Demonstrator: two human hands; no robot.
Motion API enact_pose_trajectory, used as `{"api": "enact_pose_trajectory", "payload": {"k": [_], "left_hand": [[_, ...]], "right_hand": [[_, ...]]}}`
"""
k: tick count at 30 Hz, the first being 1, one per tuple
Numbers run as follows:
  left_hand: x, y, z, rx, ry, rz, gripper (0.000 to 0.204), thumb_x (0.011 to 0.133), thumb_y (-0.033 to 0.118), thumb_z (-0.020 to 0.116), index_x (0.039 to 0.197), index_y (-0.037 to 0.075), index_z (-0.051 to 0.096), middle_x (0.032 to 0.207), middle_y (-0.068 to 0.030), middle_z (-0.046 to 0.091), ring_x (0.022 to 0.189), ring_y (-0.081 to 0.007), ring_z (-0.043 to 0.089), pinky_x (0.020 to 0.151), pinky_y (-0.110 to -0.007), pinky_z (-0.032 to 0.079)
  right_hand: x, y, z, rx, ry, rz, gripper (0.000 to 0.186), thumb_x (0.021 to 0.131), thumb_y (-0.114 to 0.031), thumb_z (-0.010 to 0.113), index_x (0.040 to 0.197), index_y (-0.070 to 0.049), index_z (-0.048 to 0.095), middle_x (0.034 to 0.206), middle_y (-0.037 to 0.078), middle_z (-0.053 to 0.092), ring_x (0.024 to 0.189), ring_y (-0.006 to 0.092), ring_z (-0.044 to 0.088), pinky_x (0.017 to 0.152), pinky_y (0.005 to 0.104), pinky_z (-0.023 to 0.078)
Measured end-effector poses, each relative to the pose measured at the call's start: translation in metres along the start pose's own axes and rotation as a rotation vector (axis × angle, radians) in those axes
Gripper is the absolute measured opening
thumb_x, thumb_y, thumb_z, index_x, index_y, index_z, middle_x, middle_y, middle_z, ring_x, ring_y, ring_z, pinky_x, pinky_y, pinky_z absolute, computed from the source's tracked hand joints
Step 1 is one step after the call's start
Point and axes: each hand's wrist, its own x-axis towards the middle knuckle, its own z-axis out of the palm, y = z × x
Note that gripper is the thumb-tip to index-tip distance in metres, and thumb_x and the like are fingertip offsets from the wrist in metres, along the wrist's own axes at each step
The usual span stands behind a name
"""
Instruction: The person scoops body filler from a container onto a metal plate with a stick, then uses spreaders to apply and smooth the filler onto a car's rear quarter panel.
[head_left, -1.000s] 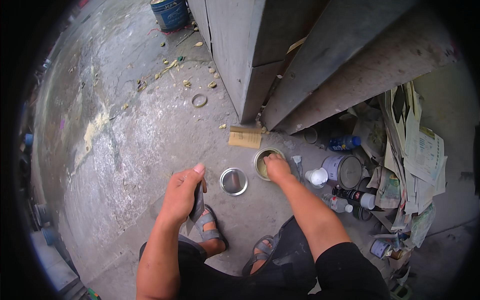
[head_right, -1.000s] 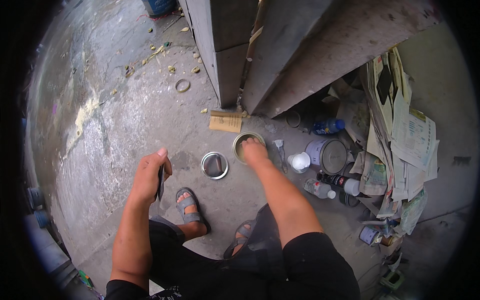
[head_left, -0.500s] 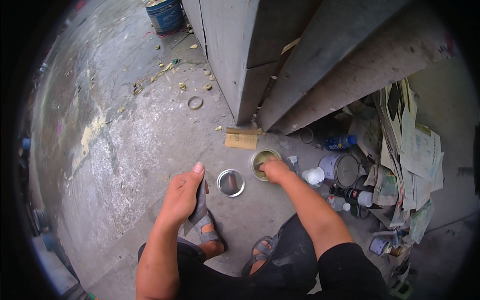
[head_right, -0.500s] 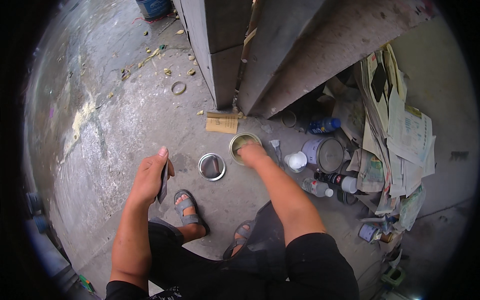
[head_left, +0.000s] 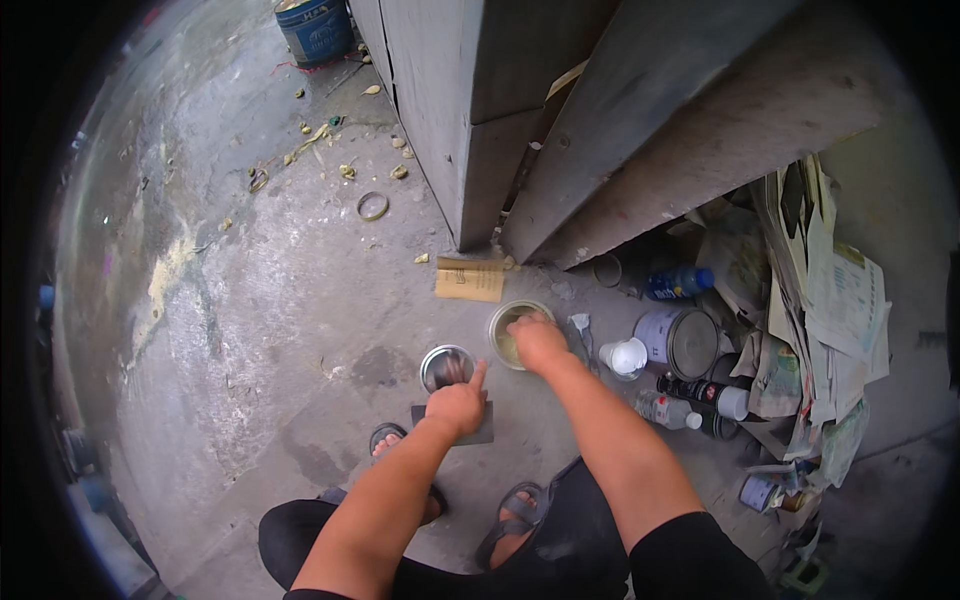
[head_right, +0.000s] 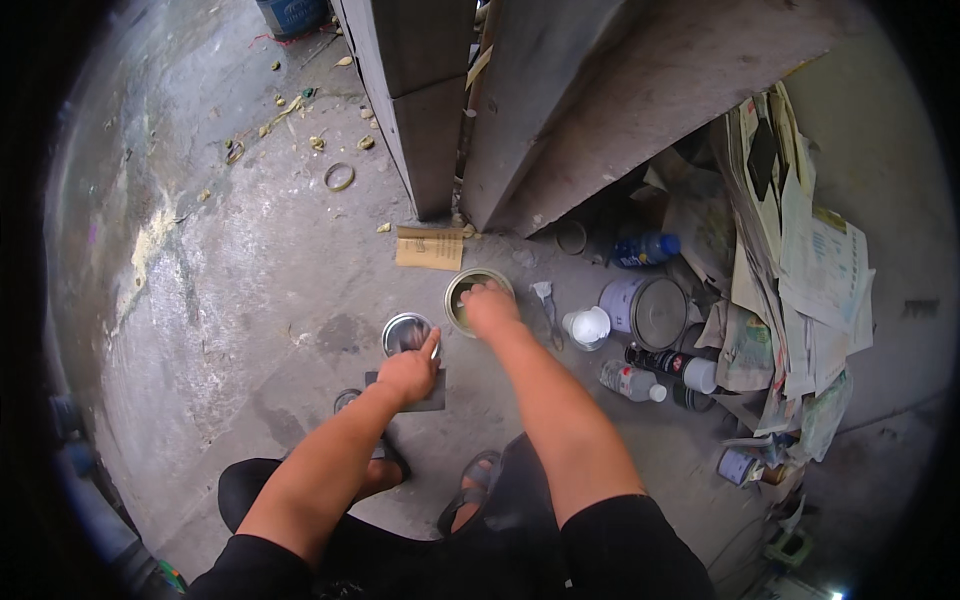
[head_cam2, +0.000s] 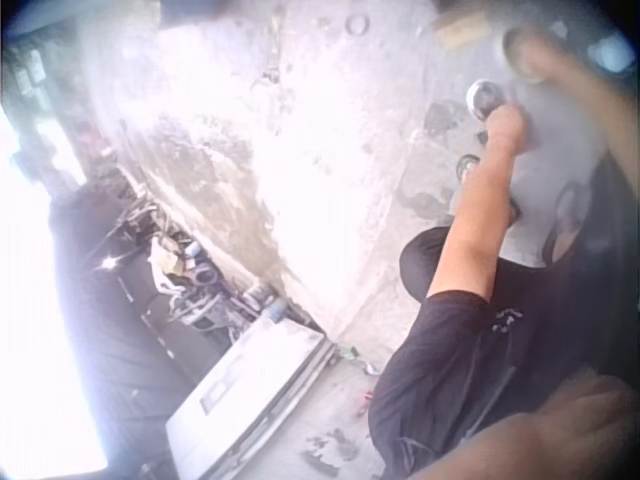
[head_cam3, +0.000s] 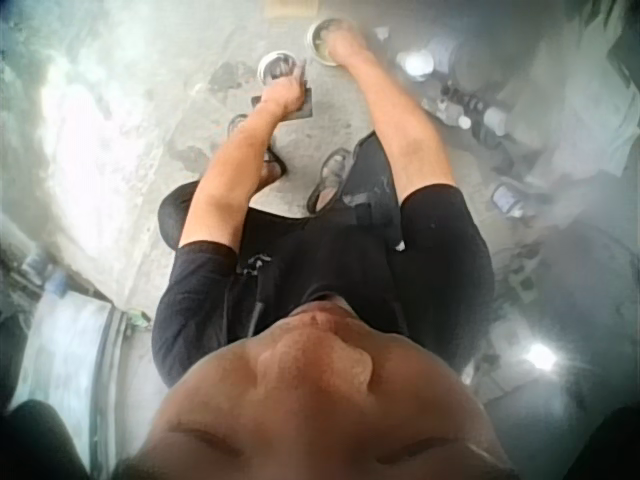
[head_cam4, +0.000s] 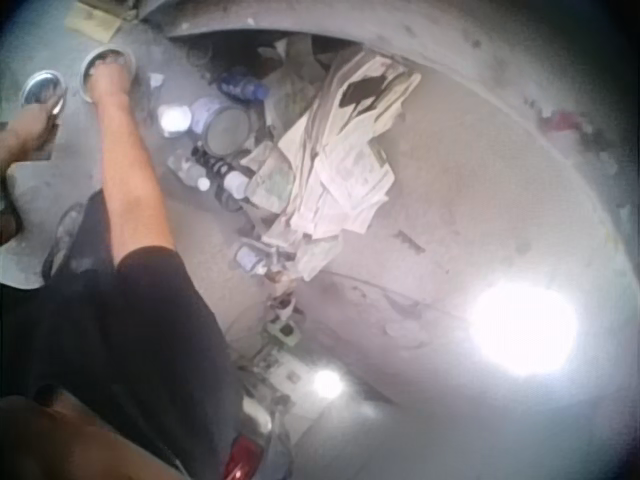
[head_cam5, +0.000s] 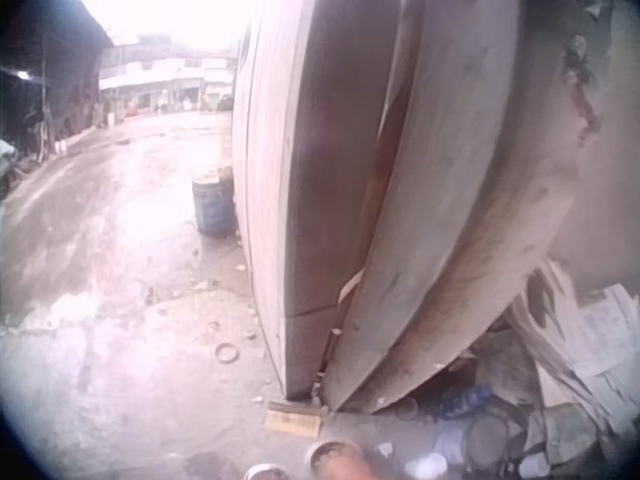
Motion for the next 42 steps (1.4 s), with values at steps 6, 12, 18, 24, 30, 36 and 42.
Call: {"api": "enact_pose_trajectory", "payload": {"k": [6,12,18,24,30,36,42], "left_hand": [[0.037,0.002,0.036,0.156,-0.008,0.067,0.073,0.097,0.027,0.043,0.155,0.023,-0.001,0.105,-0.0142,0.07,0.088,-0.0307,0.069,0.078,-0.044,0.052],[0.04,0.001,0.036,0.222,-0.031,0.018,0.08,0.094,0.02,0.044,0.155,0.025,-0.007,0.107,-0.0149,0.07,0.088,-0.0289,0.07,0.077,-0.043,0.054],[0.038,0.009,0.032,0.193,-0.069,-0.021,0.082,0.093,0.019,0.044,0.154,0.024,-0.01,0.11,-0.0142,0.069,0.089,-0.0279,0.071,0.078,-0.042,0.055],[0.038,0.012,0.035,0.096,-0.087,-0.039,0.08,0.097,0.027,0.044,0.154,0.024,-0.012,0.109,-0.0214,0.068,0.09,-0.0371,0.069,0.082,-0.046,0.053],[0.037,0.012,0.034,0.09,-0.092,-0.02,0.08,0.097,0.028,0.044,0.153,0.023,-0.013,0.112,-0.0231,0.066,0.095,-0.0369,0.067,0.084,-0.046,0.052],[0.029,0.005,0.032,-0.067,0.106,0.04,0.066,0.099,0.032,0.042,0.154,0.017,0.009,0.112,-0.0254,0.064,0.096,-0.0429,0.064,0.086,-0.05,0.049],[0.043,-0.019,0.024,-0.308,0.319,-0.071,0.033,0.097,0.029,0.047,0.11,0.001,0.058,0.106,-0.0271,0.063,0.1,-0.0434,0.06,0.088,-0.048,0.048]], "right_hand": [[-0.007,0.007,-0.005,-0.05,-0.127,-0.101,0.024,0.083,-0.011,0.058,0.104,-0.015,0.068,0.113,0.006,0.063,0.116,0.0284,0.053,0.096,0.0427,0.046],[-0.014,0.008,-0.01,-0.184,-0.202,-0.199,0.023,0.086,-0.014,0.055,0.103,-0.016,0.069,0.112,0.004,0.064,0.115,0.0273,0.053,0.096,0.0434,0.044],[-0.013,0.012,-0.01,-0.326,-0.272,-0.256,0.022,0.086,-0.016,0.055,0.1,-0.017,0.073,0.11,0.002,0.066,0.116,0.0245,0.053,0.095,0.0412,0.043],[-0.01,0.008,-0.015,-0.399,-0.25,-0.302,0.021,0.084,-0.017,0.057,0.096,-0.015,0.075,0.104,0.001,0.069,0.116,0.0236,0.053,0.097,0.0397,0.04],[-0.015,0.008,-0.046,-0.379,-0.154,-0.264,0.022,0.079,-0.014,0.062,0.096,-0.016,0.075,0.104,0.003,0.069,0.118,0.0228,0.051,0.098,0.0392,0.038],[-0.058,0.033,-0.075,0.131,0.139,-0.116,0.028,0.077,-0.004,0.059,0.1,-0.014,0.073,0.108,0.005,0.067,0.116,0.0268,0.052,0.098,0.0401,0.04],[-0.093,0.058,-0.075,0.522,0.298,-0.084,0.03,0.079,0.002,0.056,0.104,-0.007,0.069,0.109,0.01,0.066,0.11,0.0306,0.053,0.098,0.0396,0.042]]}}
